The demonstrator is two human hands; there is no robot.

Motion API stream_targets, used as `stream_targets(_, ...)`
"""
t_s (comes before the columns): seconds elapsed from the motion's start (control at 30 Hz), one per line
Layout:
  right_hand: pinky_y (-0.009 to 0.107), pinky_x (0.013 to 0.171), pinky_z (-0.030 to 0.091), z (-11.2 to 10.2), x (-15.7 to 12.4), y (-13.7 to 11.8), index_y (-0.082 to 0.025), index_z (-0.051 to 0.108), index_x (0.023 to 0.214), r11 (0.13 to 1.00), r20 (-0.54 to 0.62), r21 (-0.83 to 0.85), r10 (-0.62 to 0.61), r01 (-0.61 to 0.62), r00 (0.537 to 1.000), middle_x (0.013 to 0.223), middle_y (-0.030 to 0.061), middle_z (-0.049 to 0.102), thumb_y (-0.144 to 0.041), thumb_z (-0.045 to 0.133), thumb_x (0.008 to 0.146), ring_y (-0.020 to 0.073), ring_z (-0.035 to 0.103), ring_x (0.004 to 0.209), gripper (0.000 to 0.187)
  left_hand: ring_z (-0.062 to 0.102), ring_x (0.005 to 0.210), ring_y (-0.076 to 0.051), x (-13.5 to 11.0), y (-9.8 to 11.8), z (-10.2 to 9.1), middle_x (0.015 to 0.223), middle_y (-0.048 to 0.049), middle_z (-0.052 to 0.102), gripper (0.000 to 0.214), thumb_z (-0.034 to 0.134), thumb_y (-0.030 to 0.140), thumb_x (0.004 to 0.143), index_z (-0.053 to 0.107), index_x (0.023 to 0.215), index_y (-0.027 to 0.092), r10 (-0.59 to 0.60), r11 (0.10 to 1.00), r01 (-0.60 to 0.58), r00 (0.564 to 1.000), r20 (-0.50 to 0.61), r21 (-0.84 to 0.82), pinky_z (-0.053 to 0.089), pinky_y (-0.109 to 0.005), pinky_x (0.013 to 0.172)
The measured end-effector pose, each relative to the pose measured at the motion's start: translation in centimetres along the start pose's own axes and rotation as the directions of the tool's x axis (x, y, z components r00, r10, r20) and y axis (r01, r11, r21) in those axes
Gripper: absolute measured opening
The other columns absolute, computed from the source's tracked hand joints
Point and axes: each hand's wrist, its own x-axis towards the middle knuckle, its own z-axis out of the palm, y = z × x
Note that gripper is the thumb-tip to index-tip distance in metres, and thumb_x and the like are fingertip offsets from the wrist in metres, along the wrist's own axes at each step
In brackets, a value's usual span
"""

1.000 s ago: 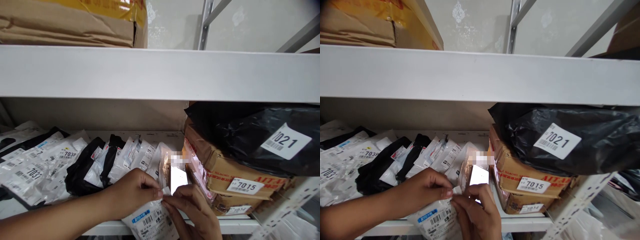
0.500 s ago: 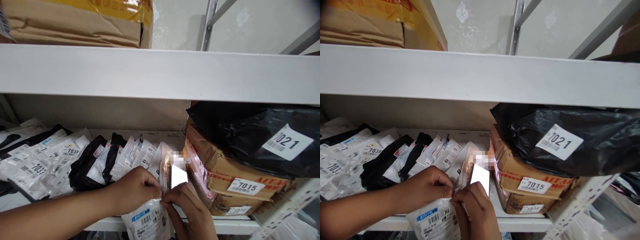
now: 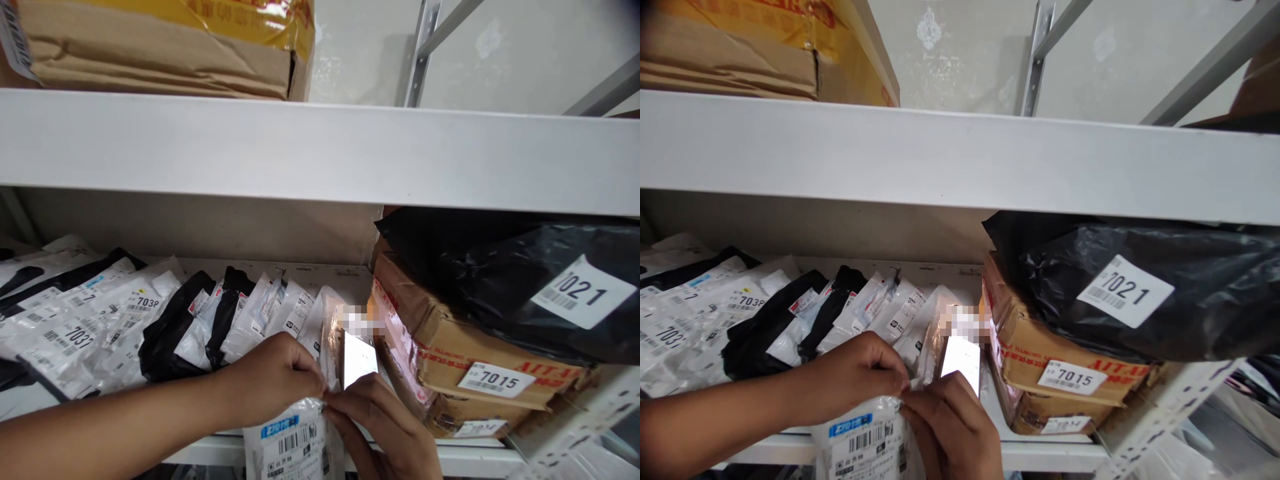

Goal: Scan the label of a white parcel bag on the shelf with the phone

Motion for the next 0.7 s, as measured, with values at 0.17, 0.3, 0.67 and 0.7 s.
stream_targets(0.17, 0.018, 0.064, 0.058, -0.27, 0.34, -0.38, -0.016, 0.063, 0.104, 1.0, -0.013, -0.018, -0.014, 0.014, 1.0, 0.079, 0.0038, 0.067, -0.002, 0.064, 0.082, 0.0122, 0.065, 0.072, 0.026, 0.039, 0.057, -0.011, -0.17, 0.33, -0.01, 0.053, 0.0044, 0.047, 0.019, 0.058, 0.03, 0.067, 0.065, 0.058, 0.015, -0.021, 1.0, 0.021, 1.0, -0.002, -0.023, 0.028, -0.026, 0.055)
stream_targets(0.3, 0.017, 0.063, 0.058, -0.39, 0.43, -0.4, -0.016, 0.064, 0.103, 1.0, -0.029, -0.01, -0.013, 0.013, 0.999, 0.078, 0.0041, 0.068, -0.002, 0.065, 0.081, 0.012, 0.066, 0.071, 0.026, 0.034, 0.056, -0.012, -0.04, 0.22, -0.06, 0.05, 0.0055, 0.037, 0.022, 0.061, 0.035, 0.065, 0.063, 0.056, 0.015, -0.042, 0.998, 0.042, 0.999, -0.011, -0.046, 0.026, -0.027, 0.055)
stream_targets(0.67, 0.014, 0.063, 0.053, -0.62, 0.74, -0.59, -0.021, 0.058, 0.087, 0.994, 0.142, 0.041, 0.098, -0.104, 0.985, 0.076, -0.0014, 0.064, -0.004, 0.059, 0.084, 0.0096, 0.065, 0.07, 0.017, 0.04, 0.059, -0.013, -0.56, 0.47, 0.53, 0.052, 0.0037, 0.04, 0.015, 0.052, 0.025, 0.062, 0.055, 0.051, 0.016, 0.011, 0.997, -0.011, 1.0, 0.009, 0.071, 0.028, -0.027, 0.055)
stream_targets(0.7, 0.014, 0.063, 0.052, -0.53, 0.65, -0.58, -0.021, 0.057, 0.087, 0.993, 0.149, 0.037, 0.103, -0.11, 0.983, 0.076, -0.0015, 0.063, -0.003, 0.058, 0.084, 0.0094, 0.064, 0.07, 0.018, 0.039, 0.059, -0.012, -0.52, 0.43, 0.54, 0.052, 0.0037, 0.039, 0.015, 0.051, 0.025, 0.062, 0.054, 0.05, 0.016, 0.012, 0.997, -0.013, 1.0, 0.011, 0.077, 0.027, -0.027, 0.054)
